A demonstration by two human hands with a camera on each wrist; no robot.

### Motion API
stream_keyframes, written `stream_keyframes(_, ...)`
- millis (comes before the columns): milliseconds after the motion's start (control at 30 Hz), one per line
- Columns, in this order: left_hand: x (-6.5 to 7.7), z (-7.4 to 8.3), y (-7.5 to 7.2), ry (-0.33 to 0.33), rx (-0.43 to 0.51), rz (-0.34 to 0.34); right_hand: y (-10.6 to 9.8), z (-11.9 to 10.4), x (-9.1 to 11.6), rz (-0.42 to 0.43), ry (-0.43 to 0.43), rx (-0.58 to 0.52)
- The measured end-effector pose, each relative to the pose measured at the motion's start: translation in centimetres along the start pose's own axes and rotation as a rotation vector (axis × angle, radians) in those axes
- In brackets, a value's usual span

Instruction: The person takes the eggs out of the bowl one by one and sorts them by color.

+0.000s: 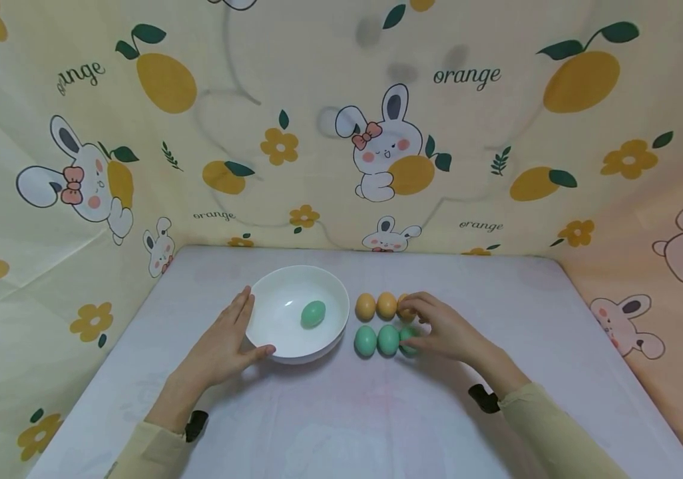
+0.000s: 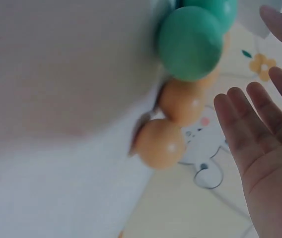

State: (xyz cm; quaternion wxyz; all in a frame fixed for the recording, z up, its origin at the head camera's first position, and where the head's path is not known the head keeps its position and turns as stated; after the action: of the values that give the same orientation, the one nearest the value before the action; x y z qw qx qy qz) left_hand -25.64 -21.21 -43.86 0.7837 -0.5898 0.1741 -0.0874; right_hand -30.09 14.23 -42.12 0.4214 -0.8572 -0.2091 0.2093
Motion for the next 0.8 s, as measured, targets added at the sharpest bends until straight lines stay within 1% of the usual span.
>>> stream_keyframes(233,0.0,0.0,0.1,0.002,-0.001,-0.005,0.2,-1.9,-1.7,-0.005,-0.024,-0.014)
stream_keyframes(467,-0.1,0.1,0.0,-0.002,-0.002,-0.005,0.3,-4.1,-3.4,0.004,-0.066,0.021)
stream_keyframes(633,-0.1,0.0,0.1,0.000,-0.002,-0.003,0.8,-5.8,-4.5,-0.021,-0.109,-0.036)
stream_keyframes(800,-0.1,-0.1,0.1,0.006,0.001,0.005,1.4,-7.2,-5.9,-0.048,-0.119,-0.031)
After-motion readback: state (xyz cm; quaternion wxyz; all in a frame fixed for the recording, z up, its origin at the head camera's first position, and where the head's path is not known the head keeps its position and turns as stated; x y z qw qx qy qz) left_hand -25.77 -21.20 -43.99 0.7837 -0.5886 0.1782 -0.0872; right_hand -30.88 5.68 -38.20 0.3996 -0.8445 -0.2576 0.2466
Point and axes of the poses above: each hand's wrist, its own x-axis away from the middle knuckle, its own y-axis out of the palm, z = x × y, the point moved 9 cm from there along -x, towards the middle knuckle, and after that the axes turned 4 degrees about y, right-handed, at the moved point
